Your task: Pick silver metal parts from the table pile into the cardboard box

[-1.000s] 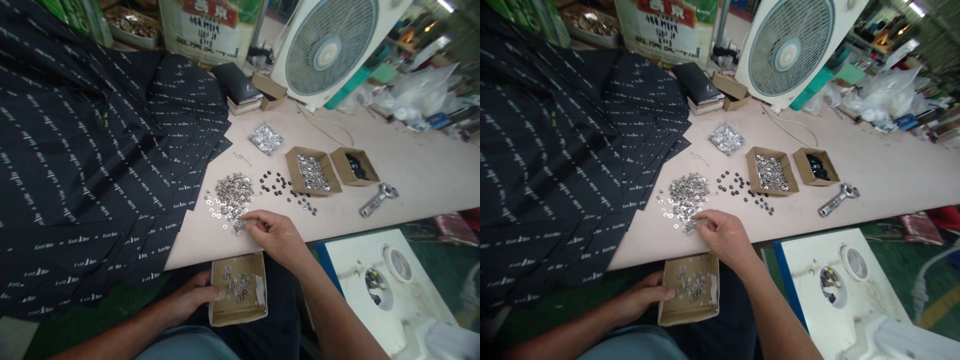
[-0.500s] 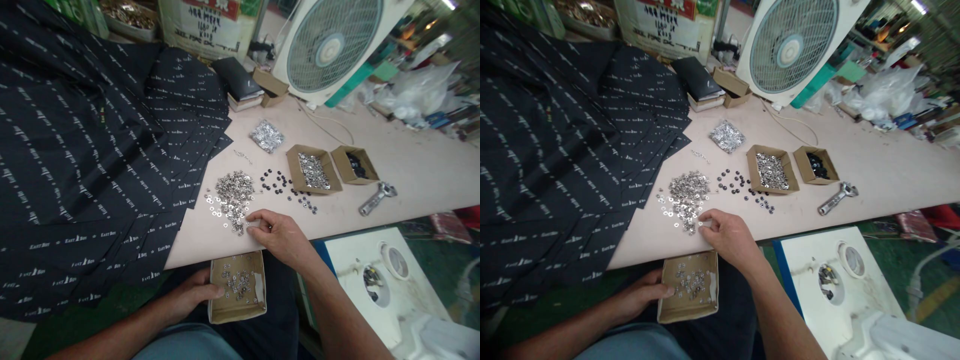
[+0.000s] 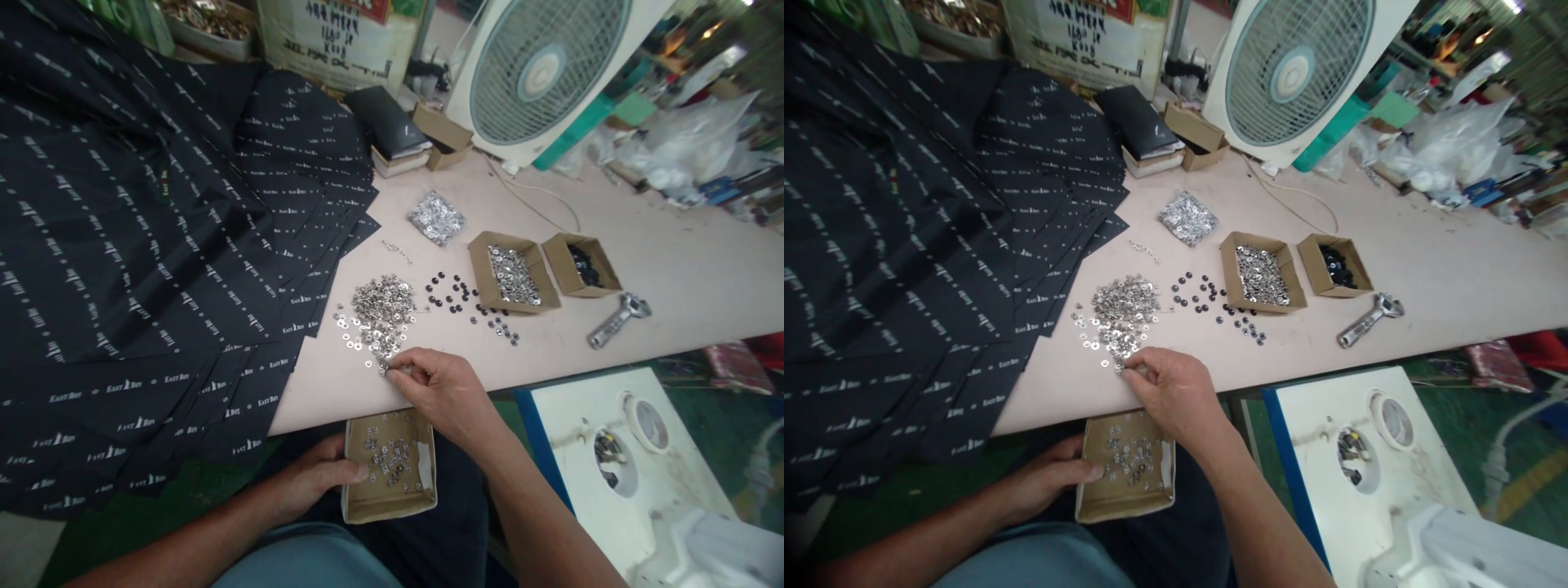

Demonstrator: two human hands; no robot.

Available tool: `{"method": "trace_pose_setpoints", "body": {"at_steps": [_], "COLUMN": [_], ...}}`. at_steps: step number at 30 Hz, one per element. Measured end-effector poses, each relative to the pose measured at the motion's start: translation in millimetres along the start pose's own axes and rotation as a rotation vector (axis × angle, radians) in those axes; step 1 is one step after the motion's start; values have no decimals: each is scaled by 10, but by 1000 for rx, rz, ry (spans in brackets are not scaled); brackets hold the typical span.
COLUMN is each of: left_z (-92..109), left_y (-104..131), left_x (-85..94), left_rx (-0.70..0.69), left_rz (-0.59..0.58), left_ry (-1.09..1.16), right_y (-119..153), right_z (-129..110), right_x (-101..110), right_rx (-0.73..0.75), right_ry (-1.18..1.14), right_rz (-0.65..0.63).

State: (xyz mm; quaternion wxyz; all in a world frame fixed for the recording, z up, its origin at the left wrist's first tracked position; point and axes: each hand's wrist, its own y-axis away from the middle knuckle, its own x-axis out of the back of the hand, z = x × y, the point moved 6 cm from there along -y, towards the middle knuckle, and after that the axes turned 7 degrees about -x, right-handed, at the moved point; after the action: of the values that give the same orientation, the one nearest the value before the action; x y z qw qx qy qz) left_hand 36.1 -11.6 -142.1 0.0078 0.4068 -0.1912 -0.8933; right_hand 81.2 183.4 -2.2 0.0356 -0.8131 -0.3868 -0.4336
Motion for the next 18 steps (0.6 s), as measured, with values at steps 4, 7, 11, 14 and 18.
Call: {"method": "trace_pose_setpoints", "body": {"at_steps": [4, 7, 11, 14, 18], "left_z": [-8, -21, -23, -14, -8], "left_y": [6, -1, -12, -17, -20], "left_x": [40, 49, 53, 42, 25], "left_rx": [3, 6, 3, 5, 2], "left_rz": [24, 18, 24, 23, 15], "left_ry": [-28, -24, -27, -30, -26], "right_y": [4, 32, 58, 44, 7], "right_z": [79, 130, 162, 174, 140], "right_x": [65, 131, 160, 157, 163], "right_rx": [-32, -41, -21, -14, 7], "right_ry": [-23, -42, -41, -41, -14], "right_rz": [-4, -28, -52, -43, -6]}}
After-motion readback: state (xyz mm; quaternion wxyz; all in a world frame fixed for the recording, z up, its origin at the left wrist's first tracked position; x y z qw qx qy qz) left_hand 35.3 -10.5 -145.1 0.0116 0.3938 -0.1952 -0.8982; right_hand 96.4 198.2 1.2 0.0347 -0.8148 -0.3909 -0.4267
